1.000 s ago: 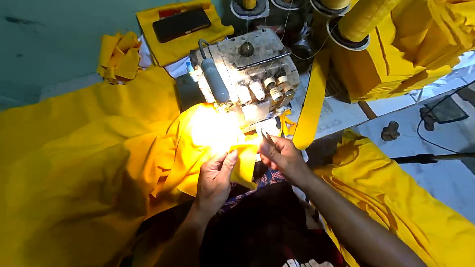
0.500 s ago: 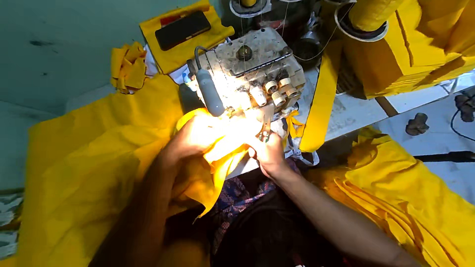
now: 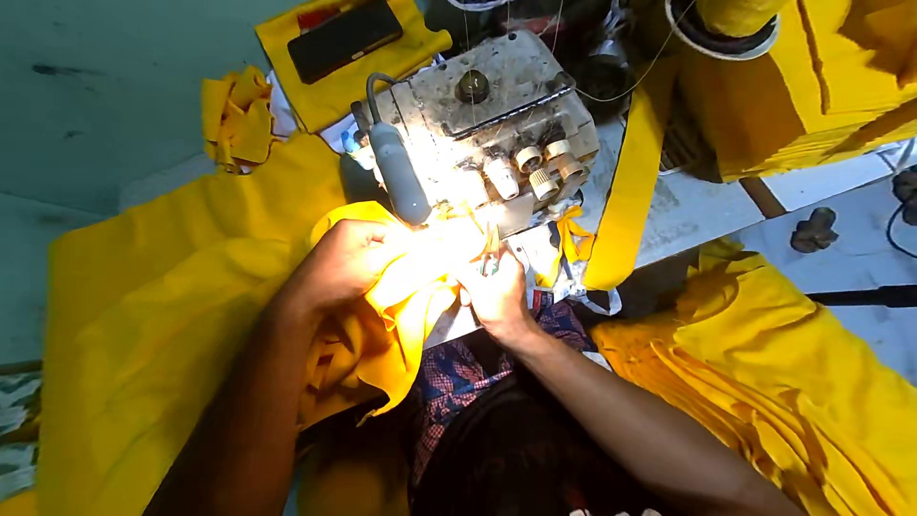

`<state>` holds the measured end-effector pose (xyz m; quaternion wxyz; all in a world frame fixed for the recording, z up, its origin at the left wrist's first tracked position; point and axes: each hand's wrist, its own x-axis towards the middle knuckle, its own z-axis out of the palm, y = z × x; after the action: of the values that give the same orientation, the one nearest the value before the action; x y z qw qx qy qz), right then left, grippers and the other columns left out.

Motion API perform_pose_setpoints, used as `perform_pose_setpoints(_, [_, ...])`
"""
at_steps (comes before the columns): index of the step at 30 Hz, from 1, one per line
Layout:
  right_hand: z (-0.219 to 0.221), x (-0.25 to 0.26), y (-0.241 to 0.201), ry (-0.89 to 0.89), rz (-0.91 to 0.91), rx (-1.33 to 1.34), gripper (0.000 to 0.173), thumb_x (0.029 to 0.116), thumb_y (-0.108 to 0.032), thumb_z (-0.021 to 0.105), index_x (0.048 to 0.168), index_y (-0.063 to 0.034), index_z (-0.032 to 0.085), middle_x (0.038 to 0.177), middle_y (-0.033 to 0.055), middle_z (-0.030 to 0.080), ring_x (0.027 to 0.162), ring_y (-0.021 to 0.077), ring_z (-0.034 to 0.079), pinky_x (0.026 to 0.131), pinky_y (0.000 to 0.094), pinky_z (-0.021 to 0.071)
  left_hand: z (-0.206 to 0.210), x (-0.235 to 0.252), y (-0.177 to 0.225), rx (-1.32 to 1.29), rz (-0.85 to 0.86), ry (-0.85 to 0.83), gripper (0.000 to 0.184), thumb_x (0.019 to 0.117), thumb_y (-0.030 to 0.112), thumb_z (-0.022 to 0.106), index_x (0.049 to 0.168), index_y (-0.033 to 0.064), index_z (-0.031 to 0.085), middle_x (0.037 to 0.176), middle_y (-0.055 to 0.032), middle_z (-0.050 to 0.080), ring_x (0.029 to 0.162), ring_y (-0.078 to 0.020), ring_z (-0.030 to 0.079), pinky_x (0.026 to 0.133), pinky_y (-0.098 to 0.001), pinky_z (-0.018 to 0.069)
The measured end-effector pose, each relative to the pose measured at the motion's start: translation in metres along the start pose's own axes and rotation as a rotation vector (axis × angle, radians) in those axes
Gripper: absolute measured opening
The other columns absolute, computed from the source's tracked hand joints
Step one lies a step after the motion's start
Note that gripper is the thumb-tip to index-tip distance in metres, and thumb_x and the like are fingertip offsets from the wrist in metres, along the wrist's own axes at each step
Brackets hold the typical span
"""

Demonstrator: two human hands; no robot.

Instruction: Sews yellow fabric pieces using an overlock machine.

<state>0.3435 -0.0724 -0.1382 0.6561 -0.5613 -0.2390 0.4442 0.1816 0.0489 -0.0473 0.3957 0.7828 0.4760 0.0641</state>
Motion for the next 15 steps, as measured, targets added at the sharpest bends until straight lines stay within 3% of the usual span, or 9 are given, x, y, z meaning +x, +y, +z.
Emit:
perform_pose_setpoints(5, [0.0005,0.0004,0.0027,0.033,-0.03,-0.109,0.026,0.0844,-0.011,0.08,0.103,-0.0049,0.063,0.067,0.0046,0.063,0.05,0.0136,0.06,0.048,0.03,0.0549,0.0016,0.0013,-0.0003,0.035,0.061,0.033,0.027,0.1009,0.02,0.065,0.075,0.0123,0.067,0.064,-0.001,0.062,0.057,-0.012,0.058,0.053,-0.0348,0.048])
perform_pose_setpoints(9, [0.0023,0.001,0.0055,0.049,-0.076,-0.126,0.025,0.0835,-0.011,0.08,0.1,-0.0057,0.062,0.064,0.0032,0.062,0.047,0.0124,0.058,0.045,0.0296,0.0535,-0.0006,0.0036,-0.0006,0.07,0.031,0.027,0.029,0.1017,0.023,0.065,0.074,0.0135,0.067,0.062,-0.0009,0.062,0.056,-0.0122,0.058,0.052,-0.0351,0.0482])
perform_pose_setpoints(15, [0.0041,0.0035,-0.0011,0.05,-0.068,-0.266,0.028,0.0815,-0.013,0.081,0.104,-0.0082,0.065,0.07,0.0022,0.063,0.052,0.012,0.06,0.049,0.0314,0.0553,-0.0059,0.0109,0.0001,0.089,-0.064,0.056,0.031,0.1022,0.032,0.065,0.078,0.0133,0.069,0.064,-0.0024,0.064,0.058,-0.0139,0.061,0.054,-0.038,0.0517])
